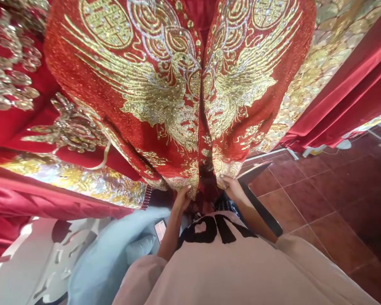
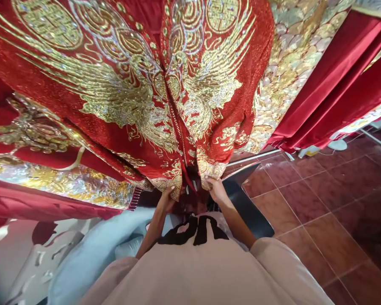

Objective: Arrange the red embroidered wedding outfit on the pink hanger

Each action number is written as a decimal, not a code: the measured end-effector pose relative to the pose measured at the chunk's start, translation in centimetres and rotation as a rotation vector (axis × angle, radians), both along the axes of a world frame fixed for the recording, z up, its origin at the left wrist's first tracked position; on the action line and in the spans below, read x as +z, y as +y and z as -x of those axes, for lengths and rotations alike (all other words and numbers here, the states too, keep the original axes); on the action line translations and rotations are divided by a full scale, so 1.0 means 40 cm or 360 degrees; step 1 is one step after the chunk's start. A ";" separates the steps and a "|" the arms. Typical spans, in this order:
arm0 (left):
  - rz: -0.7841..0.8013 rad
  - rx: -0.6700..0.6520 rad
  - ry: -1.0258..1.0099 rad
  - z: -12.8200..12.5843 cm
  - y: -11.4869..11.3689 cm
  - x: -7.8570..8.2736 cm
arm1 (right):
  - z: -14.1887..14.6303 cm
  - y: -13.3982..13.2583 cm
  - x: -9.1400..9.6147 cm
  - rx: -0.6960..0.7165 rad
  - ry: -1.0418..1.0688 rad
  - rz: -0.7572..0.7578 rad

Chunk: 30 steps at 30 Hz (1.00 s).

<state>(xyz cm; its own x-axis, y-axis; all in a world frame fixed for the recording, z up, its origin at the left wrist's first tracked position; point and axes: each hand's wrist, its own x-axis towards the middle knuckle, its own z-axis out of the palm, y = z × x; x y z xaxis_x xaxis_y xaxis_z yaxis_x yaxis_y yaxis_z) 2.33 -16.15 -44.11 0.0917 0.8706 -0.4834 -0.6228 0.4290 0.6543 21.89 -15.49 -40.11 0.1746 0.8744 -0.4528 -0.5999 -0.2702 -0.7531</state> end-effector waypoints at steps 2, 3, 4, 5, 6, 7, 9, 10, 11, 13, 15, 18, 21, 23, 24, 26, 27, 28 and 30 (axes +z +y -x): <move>0.0002 -0.0051 -0.0007 -0.029 -0.013 0.029 | 0.026 -0.020 0.018 0.0042 0.0024 0.0024; -0.0004 -0.0066 -0.0010 -0.043 -0.018 0.043 | 0.036 -0.026 0.027 0.0054 0.0027 0.0033; -0.0013 -0.0077 -0.0012 -0.056 -0.022 0.056 | 0.044 -0.032 0.036 0.0058 0.0026 0.0036; -0.0022 -0.0086 -0.0016 -0.069 -0.024 0.067 | 0.050 -0.036 0.045 0.0059 0.0022 0.0035; -0.0030 -0.0097 -0.0020 -0.081 -0.025 0.077 | 0.055 -0.039 0.053 0.0057 0.0017 0.0031; -0.0035 -0.0107 -0.0024 -0.092 -0.026 0.085 | 0.058 -0.042 0.061 0.0055 0.0013 0.0025; -0.0045 -0.0118 -0.0033 -0.111 -0.024 0.097 | 0.065 -0.047 0.074 0.0048 0.0009 0.0014; -0.0048 -0.0120 -0.0037 -0.120 -0.023 0.102 | 0.068 -0.050 0.079 0.0042 0.0011 0.0012; -0.0054 -0.0118 -0.0041 -0.128 -0.021 0.107 | 0.071 -0.052 0.082 0.0032 0.0014 0.0011; -0.0084 -0.0093 -0.0056 -0.142 -0.019 0.117 | 0.078 -0.057 0.086 0.0009 0.0028 0.0018; -0.0135 -0.0035 -0.0068 -0.154 -0.016 0.127 | 0.085 -0.062 0.088 -0.0028 0.0060 0.0028; -0.0184 0.0033 -0.0062 -0.166 -0.014 0.141 | 0.092 -0.067 0.095 -0.0089 0.0121 0.0016; -0.0222 0.0039 -0.0060 -0.173 -0.011 0.145 | 0.095 -0.068 0.102 -0.0111 0.0135 -0.0012; -0.0243 0.0043 -0.0051 -0.176 -0.009 0.143 | 0.094 -0.066 0.106 -0.0113 0.0093 -0.0018; -0.0242 0.0047 -0.0041 -0.177 -0.008 0.141 | 0.094 -0.065 0.106 -0.0112 0.0062 -0.0023; -0.0236 0.0067 -0.0021 -0.180 -0.005 0.136 | 0.093 -0.060 0.107 -0.0118 0.0011 -0.0047; -0.0239 0.0076 -0.0013 -0.181 -0.004 0.134 | 0.093 -0.058 0.107 -0.0121 -0.0003 -0.0062; -0.0244 0.0079 -0.0003 -0.183 -0.003 0.132 | 0.093 -0.055 0.107 -0.0127 -0.0015 -0.0080; -0.0254 0.0091 0.0031 -0.186 0.000 0.130 | 0.092 -0.050 0.107 -0.0150 -0.0036 -0.0105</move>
<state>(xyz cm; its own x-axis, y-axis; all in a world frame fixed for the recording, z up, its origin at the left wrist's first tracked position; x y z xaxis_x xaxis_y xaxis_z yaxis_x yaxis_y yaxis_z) 9.78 -16.16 -38.92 0.0318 0.9400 -0.3397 -0.6297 0.2828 0.7236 18.20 -17.50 -35.81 0.2668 0.8813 -0.3899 -0.6029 -0.1630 -0.7810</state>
